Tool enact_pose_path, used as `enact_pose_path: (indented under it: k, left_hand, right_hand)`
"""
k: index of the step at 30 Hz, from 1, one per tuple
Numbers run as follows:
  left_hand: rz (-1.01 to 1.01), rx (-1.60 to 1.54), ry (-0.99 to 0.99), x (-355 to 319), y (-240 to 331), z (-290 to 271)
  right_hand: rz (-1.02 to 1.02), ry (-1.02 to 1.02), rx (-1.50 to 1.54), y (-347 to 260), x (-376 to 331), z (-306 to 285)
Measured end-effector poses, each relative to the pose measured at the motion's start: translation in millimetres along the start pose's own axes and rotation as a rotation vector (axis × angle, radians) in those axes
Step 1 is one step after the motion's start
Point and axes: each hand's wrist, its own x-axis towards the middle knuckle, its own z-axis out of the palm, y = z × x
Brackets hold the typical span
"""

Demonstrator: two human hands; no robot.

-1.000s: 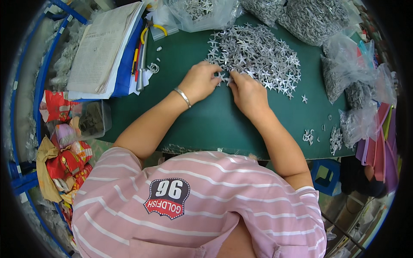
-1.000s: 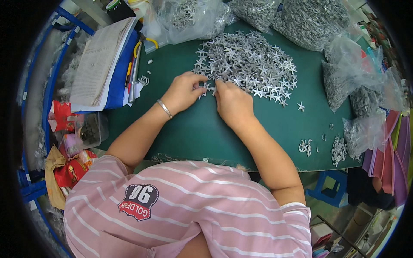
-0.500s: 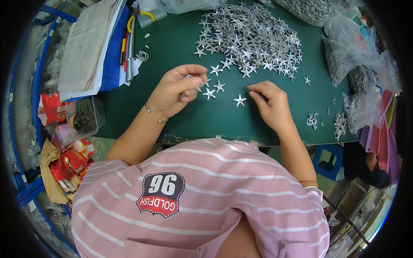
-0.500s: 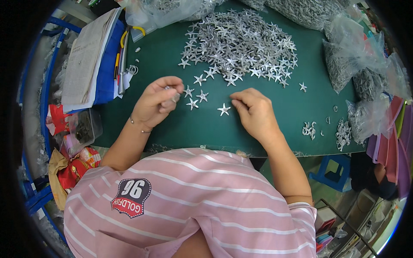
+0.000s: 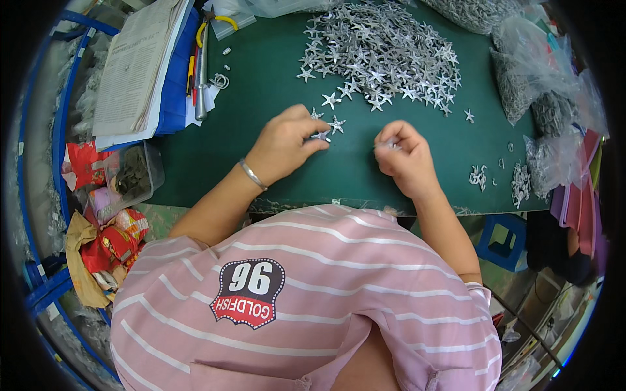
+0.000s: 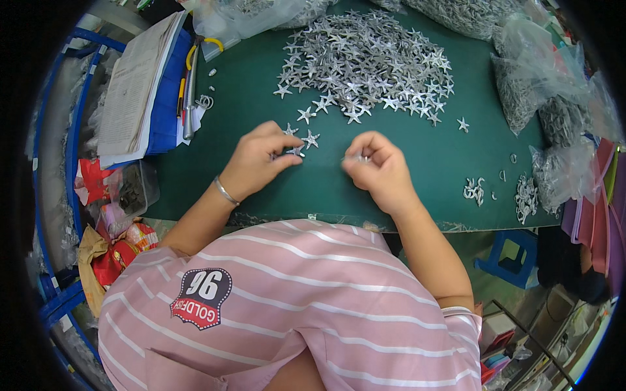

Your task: The person sorts through a pile of silver star-shaped items by hand, picking them up from a pile and placing them individually onto the workbench.

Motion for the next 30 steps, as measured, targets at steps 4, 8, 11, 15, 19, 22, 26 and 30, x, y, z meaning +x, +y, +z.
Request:
enact_pose_path:
  k: [4,8,11,15,19,22,26,30]
  left_hand:
    - [-0.002,0.039,-0.005,-3.8,-3.2,8.2]
    - [-0.226,-0.579,-0.031,-5.3,-3.0,-2.4]
    - [-0.512,-1.568,0.031,-11.1,-4.8,-17.1]
    - [-0.63,-1.084,0.095,-6.3,-16.7,-18.0]
    - [-0.402,-0.116,0.055,15.3,-10.9,-7.2]
    - [-0.321,0.087,-0.006,20.9,-12.4,0.3]
    - [-0.151,0.017,0.111,15.4,-18.5,3.1]
    - [-0.271,-0.123,0.047,9.5,-4.9,-4.5]
  right_hand:
    - [-0.006,0.107,-0.218,-12.7,18.6,15.7]
    - [-0.523,0.104,-1.195,7.1,37.2,40.0]
    - [-0.545,0.03,-1.095,4.3,35.8,43.3]
    - [-0.657,-0.05,-1.177,2.4,24.3,32.9]
    - [-0.589,-0.123,-1.031,-7.8,15.8,24.1]
    - [-0.632,-0.061,-1.036,-2.4,16.1,26.9]
    - [-0.645,-0.19,-1.149,7.3,14.1,41.2]
    - [-0.633,-0.182,-1.041,9.1,25.2,31.5]
